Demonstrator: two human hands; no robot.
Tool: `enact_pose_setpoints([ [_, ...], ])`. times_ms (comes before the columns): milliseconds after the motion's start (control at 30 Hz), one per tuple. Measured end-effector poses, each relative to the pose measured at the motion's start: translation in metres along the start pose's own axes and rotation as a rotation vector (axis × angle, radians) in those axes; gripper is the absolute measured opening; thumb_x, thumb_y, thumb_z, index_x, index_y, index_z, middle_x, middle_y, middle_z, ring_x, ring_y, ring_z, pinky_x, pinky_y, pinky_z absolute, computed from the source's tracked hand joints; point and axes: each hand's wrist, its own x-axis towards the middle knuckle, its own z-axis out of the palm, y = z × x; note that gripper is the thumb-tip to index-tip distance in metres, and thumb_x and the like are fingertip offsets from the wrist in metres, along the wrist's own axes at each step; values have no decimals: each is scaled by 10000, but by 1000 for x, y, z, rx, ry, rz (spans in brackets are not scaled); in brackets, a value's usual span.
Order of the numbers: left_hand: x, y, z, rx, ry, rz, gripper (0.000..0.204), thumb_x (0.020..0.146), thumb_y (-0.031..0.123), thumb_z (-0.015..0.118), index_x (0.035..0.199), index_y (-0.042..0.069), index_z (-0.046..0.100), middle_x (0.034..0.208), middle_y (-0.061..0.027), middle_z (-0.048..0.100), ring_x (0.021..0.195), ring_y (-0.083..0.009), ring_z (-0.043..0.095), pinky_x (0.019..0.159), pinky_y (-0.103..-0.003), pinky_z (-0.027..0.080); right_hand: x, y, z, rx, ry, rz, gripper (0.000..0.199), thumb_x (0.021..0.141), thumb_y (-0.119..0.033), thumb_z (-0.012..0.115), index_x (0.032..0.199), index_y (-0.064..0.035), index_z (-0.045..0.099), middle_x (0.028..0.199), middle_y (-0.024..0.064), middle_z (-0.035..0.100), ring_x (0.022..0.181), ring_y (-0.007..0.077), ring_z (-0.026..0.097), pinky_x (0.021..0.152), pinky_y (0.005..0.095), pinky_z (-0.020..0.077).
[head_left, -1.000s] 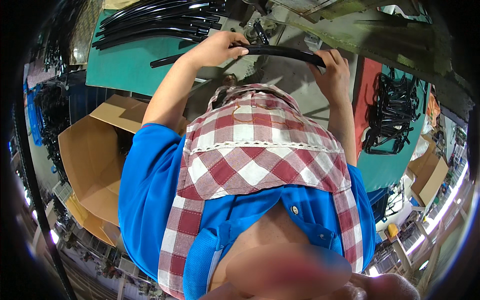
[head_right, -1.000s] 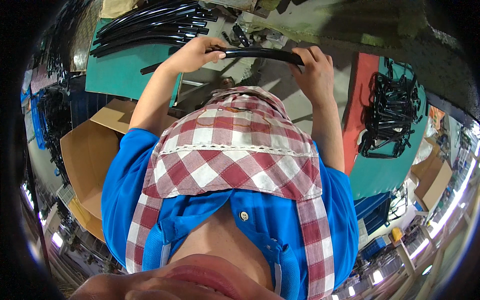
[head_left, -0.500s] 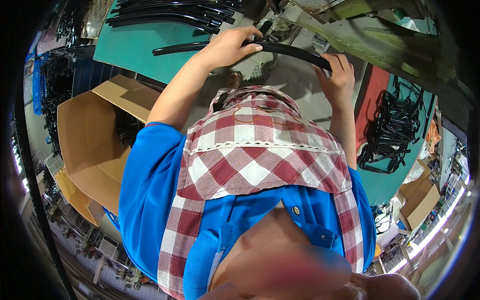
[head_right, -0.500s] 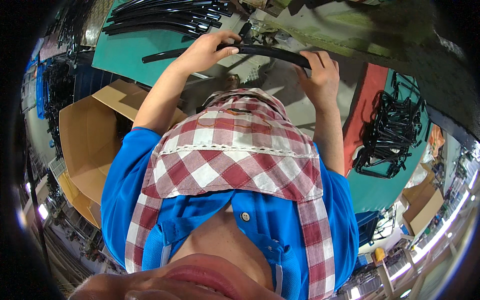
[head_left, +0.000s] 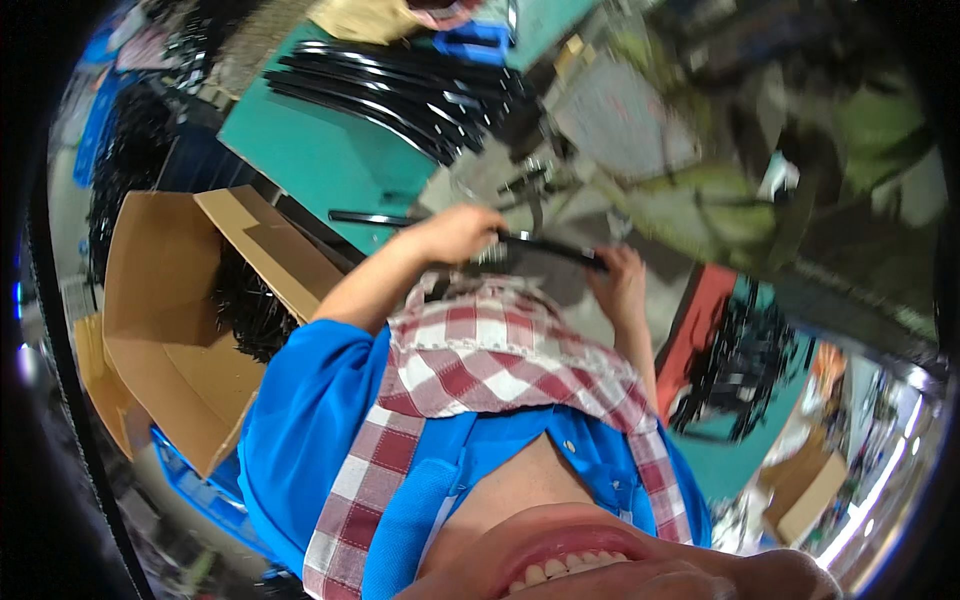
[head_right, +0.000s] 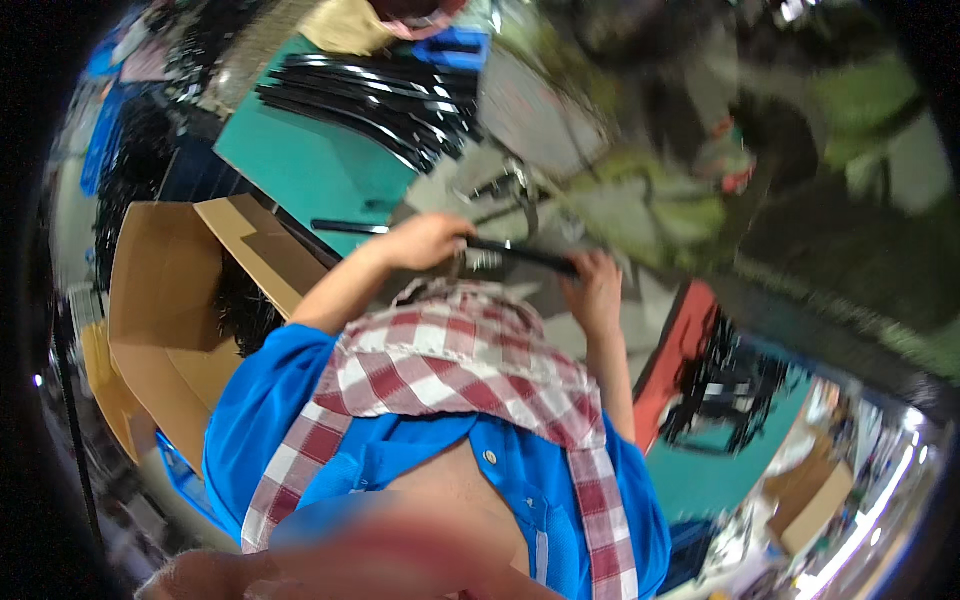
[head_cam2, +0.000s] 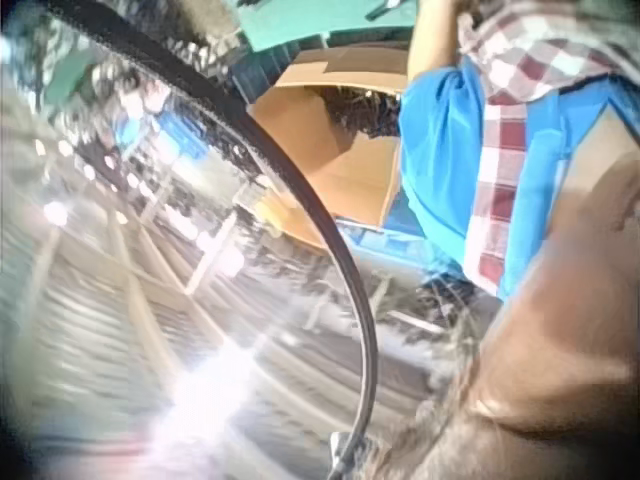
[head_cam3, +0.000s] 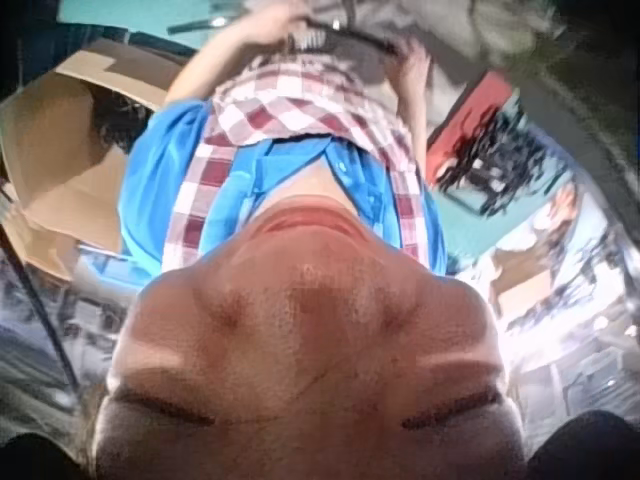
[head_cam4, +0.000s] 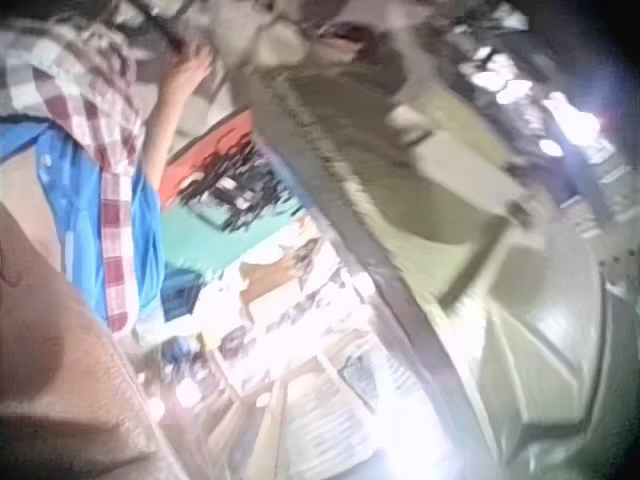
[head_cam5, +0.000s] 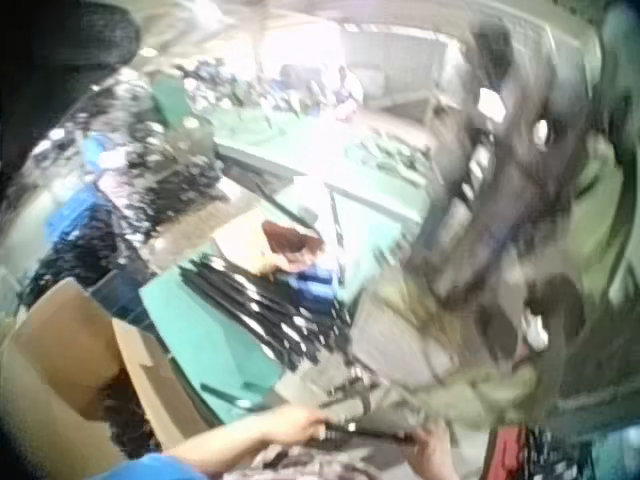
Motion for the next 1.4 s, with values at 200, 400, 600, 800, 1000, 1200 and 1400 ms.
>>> enact_pose_setpoints([
  [200,-25,10,-18,49,83,-89,255,861,158,599,1089,49,628,982,-191,647,969,-372,610,849,-438,486,21,-9,8,92,-60,-156,310,717,-185,758,1000,-103,661,855,88,612,858,309,587,748,420,430],
  [400,-77,14,-25,133,259,-237,231,862,138,608,1073,47,636,975,-179,653,942,-369,610,823,-442,487,57,-30,42,207,-6,-453,309,713,-206,792,947,-64,648,840,114,639,830,321,615,712,428,436],
  [600,-113,18,-27,76,332,-376,269,864,132,635,1117,40,635,986,-178,673,906,-340,640,794,-407,505,81,-43,72,297,-3,-625,317,746,-316,767,933,-90,645,835,112,645,799,331,616,709,441,449],
  [800,-128,8,-44,180,416,-479,288,855,183,655,1107,44,629,944,-190,664,876,-343,641,771,-413,507,105,-59,117,369,-16,-697,356,790,-390,716,983,-97,657,867,112,658,837,332,623,720,439,450],
  [1000,-121,3,-65,77,316,-429,282,878,187,633,1130,64,612,923,-158,658,879,-321,635,780,-397,498,103,-63,105,247,14,-636,324,748,-332,754,975,-129,644,833,76,632,790,302,610,683,419,435],
  [1200,-97,-13,-53,39,256,-284,324,874,54,565,1198,66,566,1077,-174,628,1013,-355,593,878,-427,471,86,-56,69,253,-22,-480,284,736,-246,758,981,-138,661,867,75,635,866,289,601,745,408,430],
  [1400,-102,-6,-52,40,229,-283,310,876,77,596,1184,50,571,1001,-170,650,919,-317,627,813,-403,493,75,-44,78,184,-57,-438,300,717,-250,753,983,-145,660,868,69,629,868,292,597,746,401,427],
])
